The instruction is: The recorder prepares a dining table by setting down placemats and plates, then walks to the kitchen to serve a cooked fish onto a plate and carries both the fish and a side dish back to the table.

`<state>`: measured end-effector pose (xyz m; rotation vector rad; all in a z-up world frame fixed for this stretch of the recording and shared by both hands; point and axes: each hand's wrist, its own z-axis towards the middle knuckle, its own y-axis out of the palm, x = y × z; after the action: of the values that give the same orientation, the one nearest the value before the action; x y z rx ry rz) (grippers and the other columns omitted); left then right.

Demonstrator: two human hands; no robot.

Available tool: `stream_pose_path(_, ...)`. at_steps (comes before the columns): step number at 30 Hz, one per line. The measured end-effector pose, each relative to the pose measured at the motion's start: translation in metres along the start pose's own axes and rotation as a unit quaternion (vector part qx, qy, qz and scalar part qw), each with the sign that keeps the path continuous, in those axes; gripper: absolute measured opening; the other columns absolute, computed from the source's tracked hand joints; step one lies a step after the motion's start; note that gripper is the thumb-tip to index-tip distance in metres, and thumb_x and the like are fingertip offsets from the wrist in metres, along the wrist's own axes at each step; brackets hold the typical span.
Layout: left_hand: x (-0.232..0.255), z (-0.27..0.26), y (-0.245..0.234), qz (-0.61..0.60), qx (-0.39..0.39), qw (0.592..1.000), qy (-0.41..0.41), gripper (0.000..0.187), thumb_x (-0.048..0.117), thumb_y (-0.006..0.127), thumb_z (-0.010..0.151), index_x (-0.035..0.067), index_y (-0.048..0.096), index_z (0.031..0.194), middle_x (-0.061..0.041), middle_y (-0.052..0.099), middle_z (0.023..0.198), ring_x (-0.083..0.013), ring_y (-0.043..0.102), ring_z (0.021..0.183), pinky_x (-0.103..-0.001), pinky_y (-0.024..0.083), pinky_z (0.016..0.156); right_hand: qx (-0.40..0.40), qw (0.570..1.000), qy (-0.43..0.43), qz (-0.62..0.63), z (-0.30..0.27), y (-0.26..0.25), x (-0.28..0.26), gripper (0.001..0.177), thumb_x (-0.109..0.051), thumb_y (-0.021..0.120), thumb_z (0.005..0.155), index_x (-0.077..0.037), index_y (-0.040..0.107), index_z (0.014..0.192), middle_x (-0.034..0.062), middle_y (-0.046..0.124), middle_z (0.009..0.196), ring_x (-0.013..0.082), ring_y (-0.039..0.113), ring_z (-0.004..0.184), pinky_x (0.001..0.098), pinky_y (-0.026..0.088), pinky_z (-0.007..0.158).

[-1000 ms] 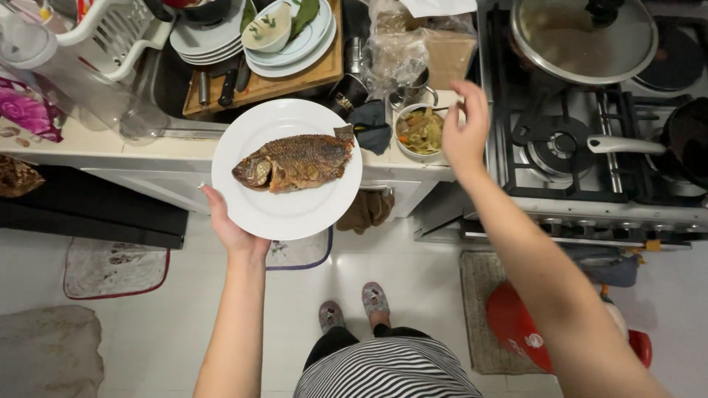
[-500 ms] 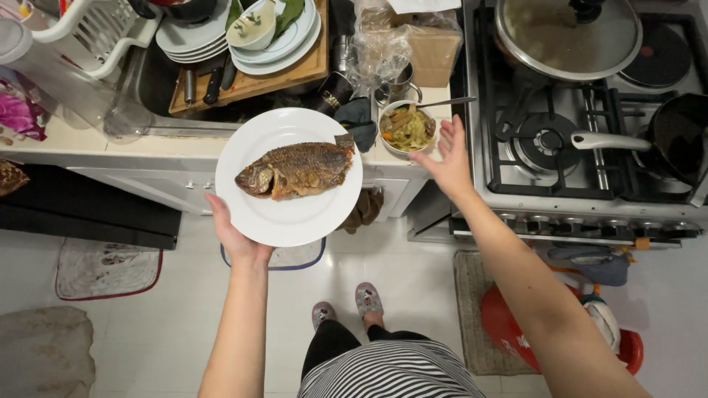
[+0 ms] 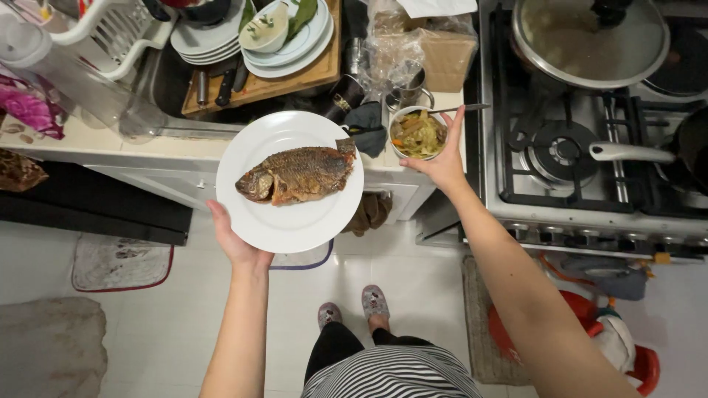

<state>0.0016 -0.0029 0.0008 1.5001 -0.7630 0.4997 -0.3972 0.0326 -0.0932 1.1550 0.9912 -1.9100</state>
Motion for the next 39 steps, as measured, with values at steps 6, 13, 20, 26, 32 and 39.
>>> stream_pose_path(6, 0.005, 0.009, -0.007, 0.0, 0.004, 1.0, 0.003, 0.082, 0.062, 0.04, 0.101, 0.001, 0.036, 0.155, -0.019, 0.044, 0.158, -0.0362, 0.045, 0.145, -0.048, 0.041, 0.119, -0.002, 0.997, -0.034, -0.071, 0.003, -0.001, 0.002, 0.164, -0.026, 0.106, 0.059, -0.013, -0.018, 0.165, 0.0299, 0.021, 0.168, 0.0395, 0.041, 0.151, 0.0436, 0.039, 0.125)
stream_pose_path(13, 0.007, 0.016, -0.006, 0.013, 0.014, 1.0, 0.006, 0.08, 0.062, 0.037, 0.102, 0.002, 0.036, 0.155, -0.018, 0.043, 0.159, -0.0358, 0.045, 0.146, -0.048, 0.041, 0.12, 0.016, 0.993, -0.035, -0.115, 0.005, 0.003, -0.005, 0.152, -0.03, 0.103, 0.063, -0.011, -0.005, 0.168, 0.0278, 0.033, 0.161, 0.0385, 0.048, 0.145, 0.0443, 0.041, 0.122)
stream_pose_path(20, 0.008, 0.016, -0.002, 0.002, 0.019, 1.0, -0.001, 0.078, 0.061, 0.032, 0.103, 0.003, 0.035, 0.155, -0.018, 0.042, 0.159, -0.0358, 0.044, 0.147, -0.048, 0.04, 0.121, 0.039, 0.987, -0.054, -0.145, 0.0, 0.004, -0.01, 0.14, -0.028, 0.1, 0.065, -0.009, 0.007, 0.169, 0.0231, 0.039, 0.152, 0.0372, 0.049, 0.141, 0.0444, 0.043, 0.12)
stream_pose_path(26, 0.004, 0.011, -0.006, 0.004, 0.023, 1.0, 0.013, 0.08, 0.061, 0.035, 0.102, 0.002, 0.036, 0.155, -0.018, 0.043, 0.159, -0.0354, 0.044, 0.146, -0.047, 0.04, 0.12, 0.026, 0.989, -0.056, -0.138, -0.009, -0.002, -0.023, 0.137, -0.03, 0.099, 0.064, -0.008, 0.012, 0.168, 0.0177, 0.044, 0.144, 0.0323, 0.052, 0.135, 0.0422, 0.045, 0.117)
stream_pose_path(32, 0.0, 0.001, -0.01, -0.01, 0.028, 0.999, 0.013, 0.079, 0.061, 0.036, 0.102, 0.002, 0.035, 0.155, -0.018, 0.044, 0.158, -0.0353, 0.045, 0.145, -0.047, 0.041, 0.12, -0.003, 0.989, -0.09, -0.119, -0.011, -0.004, -0.045, 0.137, -0.028, 0.1, 0.063, -0.006, 0.014, 0.168, 0.0175, 0.042, 0.146, 0.0314, 0.05, 0.137, 0.0419, 0.044, 0.119)
stream_pose_path(39, 0.002, -0.01, -0.017, -0.014, 0.043, 0.999, 0.019, 0.077, 0.059, 0.037, 0.103, 0.002, 0.036, 0.155, -0.017, 0.045, 0.158, -0.0354, 0.046, 0.145, -0.047, 0.041, 0.12, -0.059, 0.991, -0.115, -0.024, -0.012, 0.012, -0.08, 0.137, -0.02, 0.099, 0.064, -0.008, 0.011, 0.168, 0.0158, 0.038, 0.155, 0.0296, 0.049, 0.144, 0.0399, 0.043, 0.123)
